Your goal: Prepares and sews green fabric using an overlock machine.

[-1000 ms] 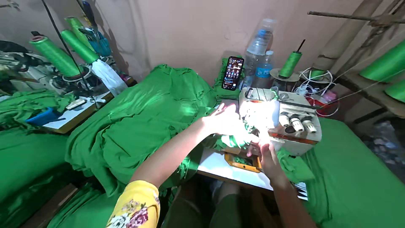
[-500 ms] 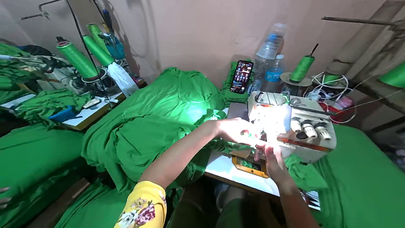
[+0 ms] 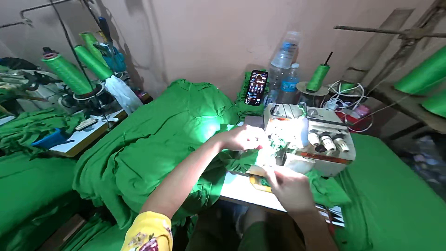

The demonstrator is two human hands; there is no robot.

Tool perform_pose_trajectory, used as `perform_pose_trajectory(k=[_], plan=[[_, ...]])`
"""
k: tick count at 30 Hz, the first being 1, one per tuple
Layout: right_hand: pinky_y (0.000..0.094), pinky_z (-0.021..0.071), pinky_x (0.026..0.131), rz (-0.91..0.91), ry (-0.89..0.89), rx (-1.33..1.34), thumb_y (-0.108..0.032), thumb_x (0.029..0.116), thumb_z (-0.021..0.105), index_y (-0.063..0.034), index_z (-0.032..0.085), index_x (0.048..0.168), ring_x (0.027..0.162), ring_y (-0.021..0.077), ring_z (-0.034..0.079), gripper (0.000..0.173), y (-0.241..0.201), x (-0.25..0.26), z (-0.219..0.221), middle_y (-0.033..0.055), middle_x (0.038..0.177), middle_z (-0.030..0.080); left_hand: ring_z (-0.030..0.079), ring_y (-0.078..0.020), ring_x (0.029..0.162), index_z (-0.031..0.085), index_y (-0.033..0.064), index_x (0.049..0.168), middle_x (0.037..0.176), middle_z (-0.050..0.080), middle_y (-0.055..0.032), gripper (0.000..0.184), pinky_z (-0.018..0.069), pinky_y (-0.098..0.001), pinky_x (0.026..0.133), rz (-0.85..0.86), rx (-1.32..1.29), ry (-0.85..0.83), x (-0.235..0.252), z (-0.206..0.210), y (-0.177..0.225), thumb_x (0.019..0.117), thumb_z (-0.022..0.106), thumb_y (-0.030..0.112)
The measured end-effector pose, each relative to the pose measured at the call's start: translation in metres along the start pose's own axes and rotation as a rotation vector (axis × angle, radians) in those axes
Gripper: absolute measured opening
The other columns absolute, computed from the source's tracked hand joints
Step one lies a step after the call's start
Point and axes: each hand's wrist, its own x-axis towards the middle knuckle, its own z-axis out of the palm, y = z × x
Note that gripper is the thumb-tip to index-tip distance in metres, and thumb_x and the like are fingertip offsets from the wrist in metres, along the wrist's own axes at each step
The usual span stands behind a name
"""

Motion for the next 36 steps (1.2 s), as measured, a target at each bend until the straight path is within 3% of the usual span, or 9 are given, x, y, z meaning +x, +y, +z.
perform_pose_trajectory(k=[3,6,8,12,16,23,27,32,36], plan=[[0.0585,0.0496,0.095,0.233,-0.811,0.151,-0.033,0.1066,0.052,0.0032,0.072,0.111,0.107,0.0396,0.067,0.041,-0.032,0.032,-0.005,0.0232,0.107,0.071,0.046,0.0041,0.057,0.065,-0.0054,0.099,0.073,0.055,0.0012,0.014,0.0406,-0.0115,0.053,-0.117,-0.049,-0.052,0.005,-0.007,0.0,0.1018,0.054,0.002],[0.05,0.0423,0.113,0.133,-0.643,0.372,-0.033,0.1012,0.06,0.0039,0.049,0.147,0.133,0.0355,0.056,0.06,-0.059,0.049,0.058,0.0251,0.142,0.058,0.05,-0.0013,0.064,0.066,-0.0027,0.09,0.074,0.057,-0.0015,0.015,0.043,-0.0172,0.059,-0.09,0.076,-0.07,0.012,-0.013,0.0,0.0998,0.057,0.003],[0.0476,0.0424,0.113,0.019,-0.508,0.481,-0.022,0.1005,0.061,0.0031,0.043,0.153,0.137,0.0374,0.053,0.061,-0.064,0.043,0.093,0.0286,0.149,0.05,0.054,-0.0072,0.072,0.066,-0.0028,0.089,0.079,0.06,-0.0056,0.017,0.0453,-0.0246,0.068,-0.106,0.16,-0.111,0.014,-0.015,0.003,0.099,0.058,0.008],[0.0283,0.0617,0.077,-0.116,0.133,0.523,-0.011,0.094,0.064,-0.0019,0.078,0.104,0.087,0.0148,0.075,0.019,-0.033,-0.003,0.089,0.0107,0.101,0.077,0.063,-0.0192,0.086,0.069,-0.0043,0.101,0.093,0.068,-0.0143,0.018,0.0522,-0.0373,0.08,-0.176,0.301,-0.176,0.015,-0.02,0.002,0.0957,0.061,0.011],[0.0214,0.0463,0.05,0.112,0.419,0.291,-0.016,0.0826,0.07,0.0021,0.069,0.078,0.053,0.0091,0.053,0.019,0.009,0.007,0.05,0.0096,0.071,0.063,0.064,-0.0214,0.088,0.07,-0.0042,0.101,0.095,0.068,-0.0157,0.023,0.0515,-0.0388,0.082,-0.182,0.289,-0.178,0.014,-0.013,0.007,0.0976,0.064,0.017],[0.0214,0.044,0.054,0.14,0.276,0.335,-0.019,0.0872,0.066,-0.0014,0.071,0.08,0.056,0.0069,0.05,0.02,0.025,0.024,0.042,0.0054,0.072,0.062,0.065,-0.0263,0.09,0.07,-0.0025,0.099,0.094,0.067,-0.0153,0.024,0.0515,-0.0463,0.081,-0.194,0.376,-0.197,0.014,-0.015,0.012,0.094,0.07,0.021],[0.019,0.0457,0.058,0.296,0.078,0.555,-0.013,0.088,0.064,0.01,0.065,0.104,0.06,0.0025,0.052,0.028,0.016,0.033,0.03,0.0031,0.07,0.058,0.065,-0.0295,0.092,0.071,-0.0023,0.098,0.095,0.068,-0.0157,0.02,0.0502,-0.0511,0.082,-0.266,0.444,-0.223,0.015,-0.013,0.018,0.0967,0.066,0.017],[0.0186,0.0459,0.061,0.385,-0.044,0.605,-0.013,0.0838,0.069,0.0105,0.063,0.101,0.062,0.0016,0.052,0.029,0.004,0.041,0.017,0.0022,0.072,0.058,0.065,-0.0224,0.084,0.073,-0.0011,0.094,0.089,0.068,-0.0128,0.024,0.0516,-0.0425,0.076,-0.064,0.368,-0.194,0.011,-0.011,0.011,0.0955,0.066,0.022],[0.0178,0.045,0.055,0.281,-0.114,0.628,-0.014,0.0858,0.068,0.0063,0.066,0.088,0.054,-0.0004,0.052,0.021,0.009,0.032,0.008,-0.0008,0.063,0.06,0.066,-0.0267,0.103,0.073,0.0,0.108,0.107,0.071,-0.0161,0.028,0.0512,-0.048,0.09,-0.132,0.31,-0.248,0.017,-0.004,0.019,0.094,0.068,0.023]])
